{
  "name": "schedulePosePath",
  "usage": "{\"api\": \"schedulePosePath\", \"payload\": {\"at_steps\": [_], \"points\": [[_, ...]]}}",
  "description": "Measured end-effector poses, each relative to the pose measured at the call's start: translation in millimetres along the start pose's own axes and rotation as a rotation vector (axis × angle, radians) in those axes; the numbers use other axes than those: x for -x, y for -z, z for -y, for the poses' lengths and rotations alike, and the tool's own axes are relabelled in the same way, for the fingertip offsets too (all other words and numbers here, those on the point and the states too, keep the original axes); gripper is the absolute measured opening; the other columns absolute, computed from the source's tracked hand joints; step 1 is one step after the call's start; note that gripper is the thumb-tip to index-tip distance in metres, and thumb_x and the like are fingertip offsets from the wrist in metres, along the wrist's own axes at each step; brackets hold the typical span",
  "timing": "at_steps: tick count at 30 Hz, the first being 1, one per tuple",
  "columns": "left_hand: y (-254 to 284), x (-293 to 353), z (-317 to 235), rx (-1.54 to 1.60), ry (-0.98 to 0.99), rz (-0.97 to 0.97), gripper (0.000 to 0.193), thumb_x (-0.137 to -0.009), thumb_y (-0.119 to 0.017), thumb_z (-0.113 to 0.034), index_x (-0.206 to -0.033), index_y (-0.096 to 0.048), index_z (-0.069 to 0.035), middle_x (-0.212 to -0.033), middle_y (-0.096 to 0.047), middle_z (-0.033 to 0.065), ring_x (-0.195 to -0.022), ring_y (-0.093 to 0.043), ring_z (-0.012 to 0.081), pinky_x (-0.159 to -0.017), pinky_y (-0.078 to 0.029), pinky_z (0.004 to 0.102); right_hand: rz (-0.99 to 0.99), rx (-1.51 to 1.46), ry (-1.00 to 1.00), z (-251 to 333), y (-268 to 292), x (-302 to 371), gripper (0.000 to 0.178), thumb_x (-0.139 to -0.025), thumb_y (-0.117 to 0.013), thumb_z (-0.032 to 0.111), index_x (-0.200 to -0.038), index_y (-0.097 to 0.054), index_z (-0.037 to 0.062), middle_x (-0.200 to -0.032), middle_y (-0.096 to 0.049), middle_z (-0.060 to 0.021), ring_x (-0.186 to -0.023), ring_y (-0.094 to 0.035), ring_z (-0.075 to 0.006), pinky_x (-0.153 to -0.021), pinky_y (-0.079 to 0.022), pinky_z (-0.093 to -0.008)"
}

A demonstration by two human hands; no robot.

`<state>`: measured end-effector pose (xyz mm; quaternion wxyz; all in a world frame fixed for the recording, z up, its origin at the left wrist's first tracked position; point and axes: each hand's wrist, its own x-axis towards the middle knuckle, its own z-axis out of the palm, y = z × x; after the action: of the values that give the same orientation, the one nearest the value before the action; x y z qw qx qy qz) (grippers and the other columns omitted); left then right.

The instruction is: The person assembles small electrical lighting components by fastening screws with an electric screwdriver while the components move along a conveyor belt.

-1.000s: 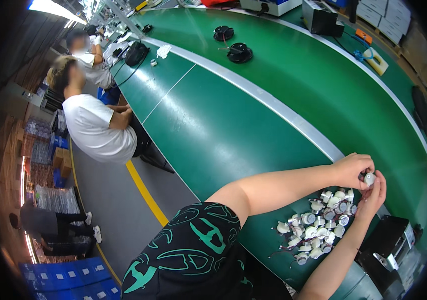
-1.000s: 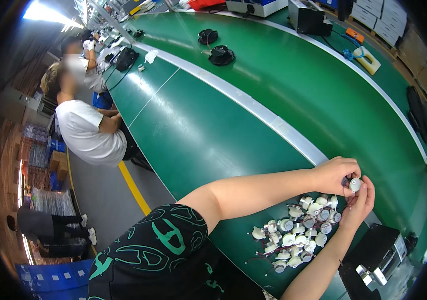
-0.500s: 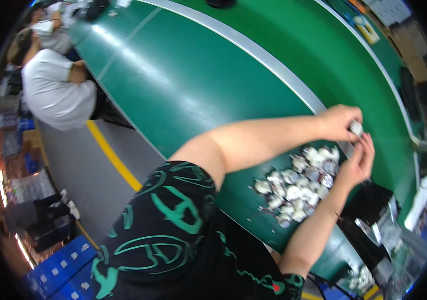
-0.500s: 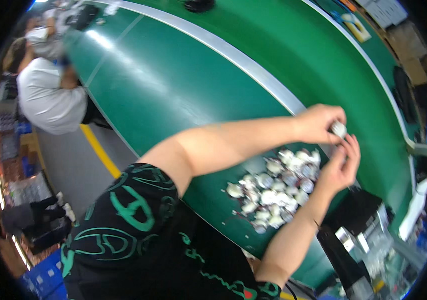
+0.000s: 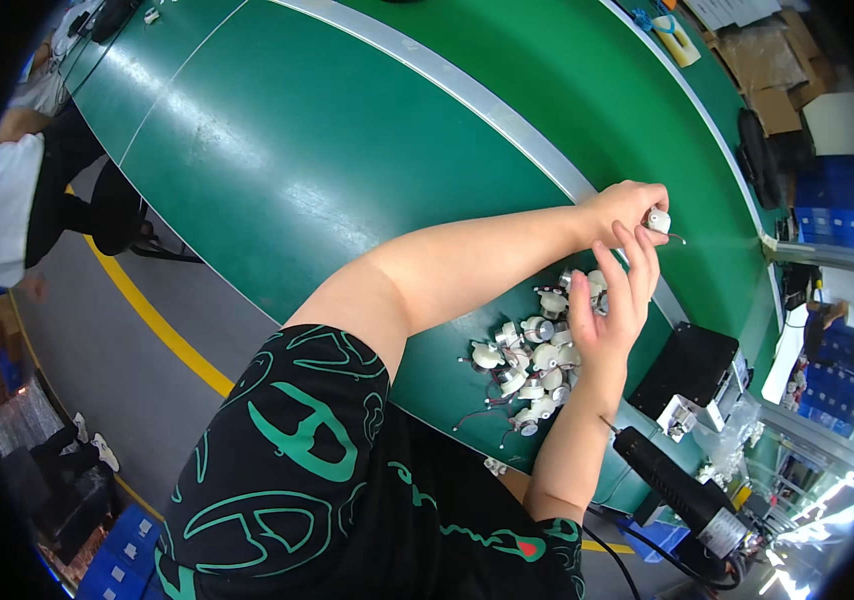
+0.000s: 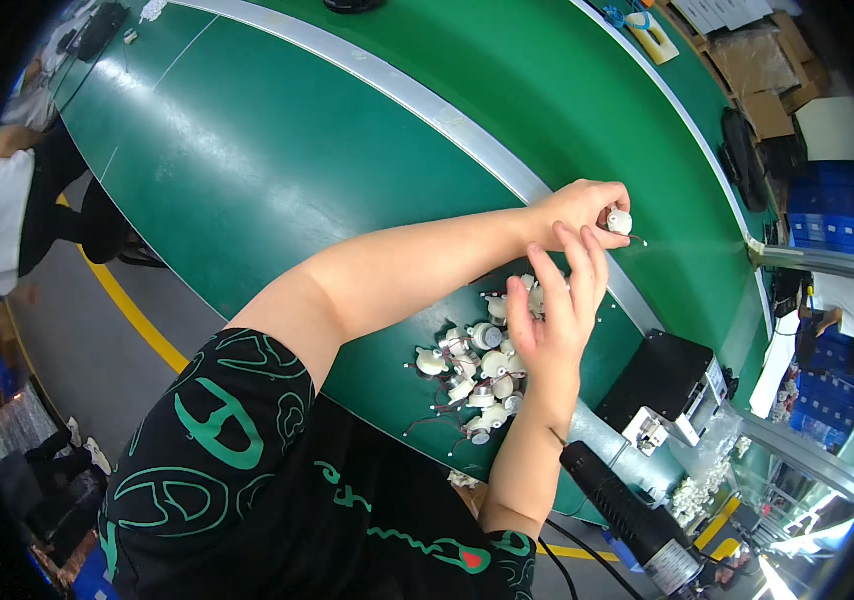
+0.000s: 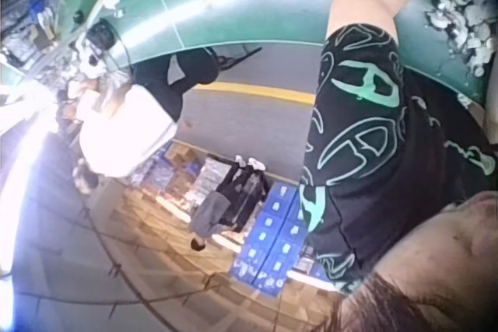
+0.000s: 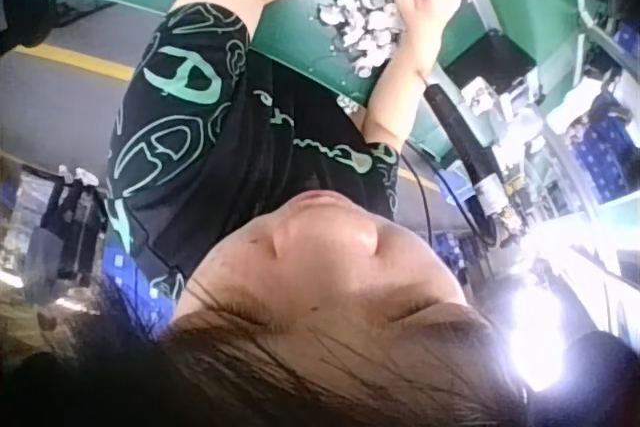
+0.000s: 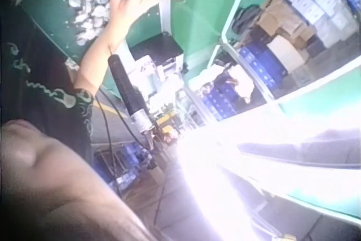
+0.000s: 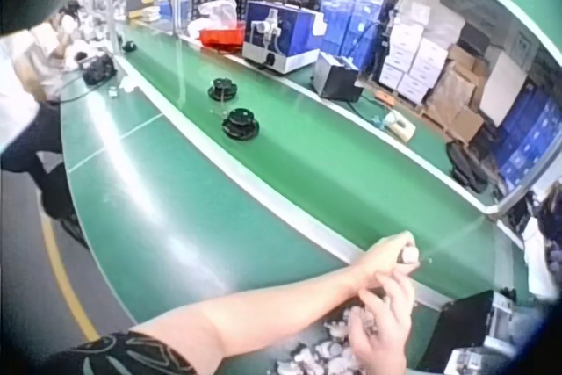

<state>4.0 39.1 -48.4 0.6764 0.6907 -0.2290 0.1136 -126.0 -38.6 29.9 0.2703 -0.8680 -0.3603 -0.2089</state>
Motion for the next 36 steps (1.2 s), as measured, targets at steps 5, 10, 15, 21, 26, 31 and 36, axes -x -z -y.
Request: {"api": "schedulePosePath", "payload": {"at_steps": [5,10,15,21,26,31,36], "points": [[-9,-5,0,0.043,-0.03,-0.031,0.039,-0.075,-0.084,-0.024,-0.096,-0.061,-0.001,-0.085,-0.07,0.0145,-0.075,-0.07,0.0279,-0.066,-0.056,0.037,-0.025,-0.043,0.029,-1,0,6,0.053,-0.072,-0.078,0.01,-0.123,-0.064,0.0056,-0.139,-0.056,-0.0188,-0.134,-0.046,-0.0424,-0.111,-0.035,-0.0518],[-2,-5,7,0.086,0.144,-0.023,0.037,-0.076,-0.085,-0.021,-0.099,-0.062,-0.003,-0.083,-0.07,0.0094,-0.075,-0.067,0.0153,-0.067,-0.056,0.0327,-0.043,0.071,-0.14,-22,2,20,0.058,-0.074,-0.078,0.009,-0.13,-0.061,0.0055,-0.146,-0.047,-0.021,-0.135,-0.043,-0.0431,-0.112,-0.033,-0.0522],[-5,-9,-3,0.059,0.057,0.0,0.035,-0.075,-0.085,-0.015,-0.098,-0.062,-0.003,-0.086,-0.069,0.0087,-0.074,-0.065,0.0163,-0.068,-0.054,0.0313,-0.049,0.158,-0.397,-45,29,50,0.065,-0.079,-0.077,0.011,-0.14,-0.054,0.0072,-0.155,-0.03,-0.0242,-0.141,-0.031,-0.0438,-0.115,-0.028,-0.0521],[-6,-7,-4,0.035,0.092,0.004,0.035,-0.074,-0.086,-0.013,-0.097,-0.062,-0.002,-0.088,-0.07,0.0088,-0.076,-0.065,0.0173,-0.071,-0.054,0.0315,0.032,0.156,-0.657,-26,54,97,0.068,-0.087,-0.071,0.014,-0.148,-0.043,0.0059,-0.16,-0.02,-0.0251,-0.146,-0.029,-0.0409,-0.117,-0.028,-0.0474],[1,2,-3,-0.002,0.036,-0.055,0.036,-0.075,-0.085,-0.021,-0.096,-0.061,-0.004,-0.085,-0.069,0.0128,-0.074,-0.069,0.0244,-0.067,-0.055,0.0359,0.005,0.122,-0.742,25,69,145,0.06,-0.089,-0.066,0.011,-0.144,-0.045,-0.0012,-0.153,-0.037,-0.0253,-0.143,-0.036,-0.0393,-0.117,-0.028,-0.0454],[-10,3,-5,0.037,0.029,-0.031,0.035,-0.076,-0.084,-0.017,-0.098,-0.061,-0.003,-0.083,-0.068,0.0107,-0.072,-0.065,0.0193,-0.067,-0.053,0.0337,-0.227,0.004,-0.522,100,74,169,0.016,-0.092,-0.059,0.001,-0.103,-0.063,-0.0093,-0.102,-0.069,-0.023,-0.094,-0.07,-0.0316,-0.084,-0.056,-0.0392],[-6,-2,-8,-0.007,0.089,0.007,0.035,-0.075,-0.085,-0.018,-0.097,-0.063,-0.002,-0.081,-0.069,0.0098,-0.07,-0.065,0.0166,-0.064,-0.052,0.0315,-0.045,-0.526,0.002,132,86,58,0.007,-0.085,-0.065,0.001,-0.088,-0.062,-0.0039,-0.084,-0.069,-0.0205,-0.068,-0.07,-0.0309,-0.064,-0.062,-0.0391]]}}
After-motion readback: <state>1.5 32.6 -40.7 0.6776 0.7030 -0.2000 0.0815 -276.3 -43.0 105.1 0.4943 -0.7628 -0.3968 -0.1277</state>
